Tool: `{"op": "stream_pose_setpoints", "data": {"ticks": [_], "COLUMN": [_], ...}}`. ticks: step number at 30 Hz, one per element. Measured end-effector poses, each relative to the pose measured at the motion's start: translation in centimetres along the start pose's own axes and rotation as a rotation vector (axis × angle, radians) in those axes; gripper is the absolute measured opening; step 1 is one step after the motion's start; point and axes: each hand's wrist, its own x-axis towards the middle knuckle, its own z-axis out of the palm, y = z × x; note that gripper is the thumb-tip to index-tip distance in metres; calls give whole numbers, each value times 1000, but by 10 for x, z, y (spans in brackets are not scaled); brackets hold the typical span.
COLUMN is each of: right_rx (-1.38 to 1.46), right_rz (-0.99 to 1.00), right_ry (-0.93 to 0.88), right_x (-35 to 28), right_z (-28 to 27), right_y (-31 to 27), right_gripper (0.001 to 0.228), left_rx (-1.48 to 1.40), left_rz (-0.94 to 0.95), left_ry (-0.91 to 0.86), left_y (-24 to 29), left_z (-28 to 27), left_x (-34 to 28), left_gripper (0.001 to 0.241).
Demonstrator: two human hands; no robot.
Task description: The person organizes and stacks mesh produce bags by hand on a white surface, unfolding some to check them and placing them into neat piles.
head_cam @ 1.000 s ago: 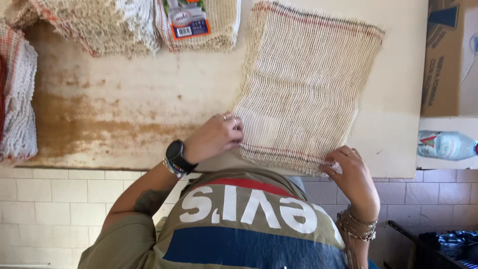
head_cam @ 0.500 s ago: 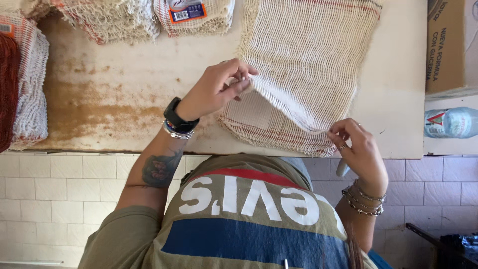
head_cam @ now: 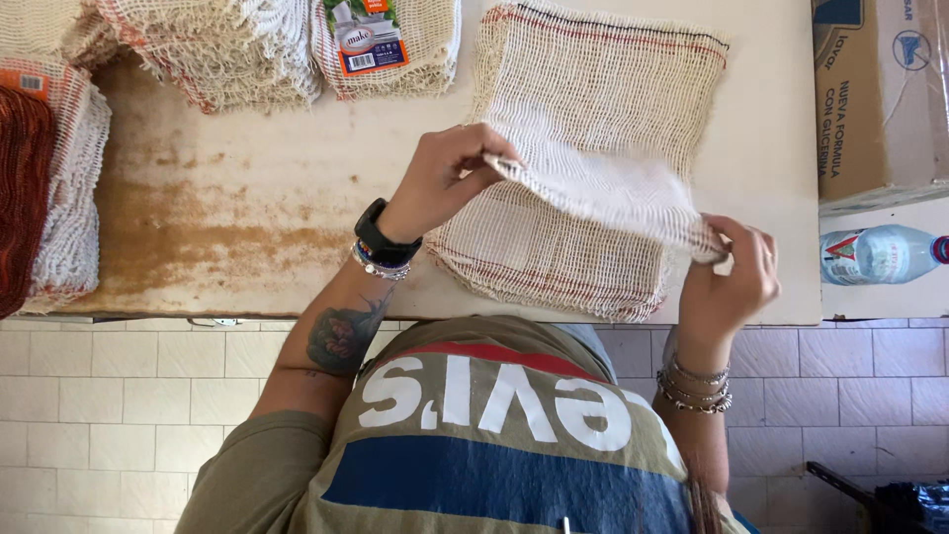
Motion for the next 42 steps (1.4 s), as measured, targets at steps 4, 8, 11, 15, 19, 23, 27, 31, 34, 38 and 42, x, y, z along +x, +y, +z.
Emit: {"op": "stream_pose_setpoints", "data": {"ticks": [4,8,11,15,19,23,27,31,34,38,42], "right_rx": [90,153,302,543,436,440,317,170,124,113,-113], "right_rz": [-137,-82,14,297,462,613,428,286,193,167,0], "right_ry": [116,199,98,-64,-324,-254,-362,-540,-653,-810,-809], "right_x": [5,-15,-21,-58,-37,27,85,103,115,130,134], "right_z": [-27,-49,-74,-89,-63,-2,58,105,106,101,108], "right_y": [-32,-19,-45,-21,-1,35,74,110,101,87,98], "right_gripper": [23,26,20,45,27,12,15,14,31,39,22], "left_rx": [289,168,294,144,246,335,395,506,569,708,769], "left_rz": [250,244,194,10,-87,-172,-153,-137,-150,-282,-243], "left_ry": [22,2,-1,-140,-117,78,231,203,126,-94,-159], "left_y": [25,42,34,30,-6,-41,-124,-164,-165,-168,-180], "left_z": [-6,-16,-26,-26,-14,-6,-17,-24,-26,-31,-39], "left_x": [-18,-39,-72,-86,-57,7,54,76,83,90,97], "left_gripper": [10,14,8,13,15,20,11,13,15,25,26]}}
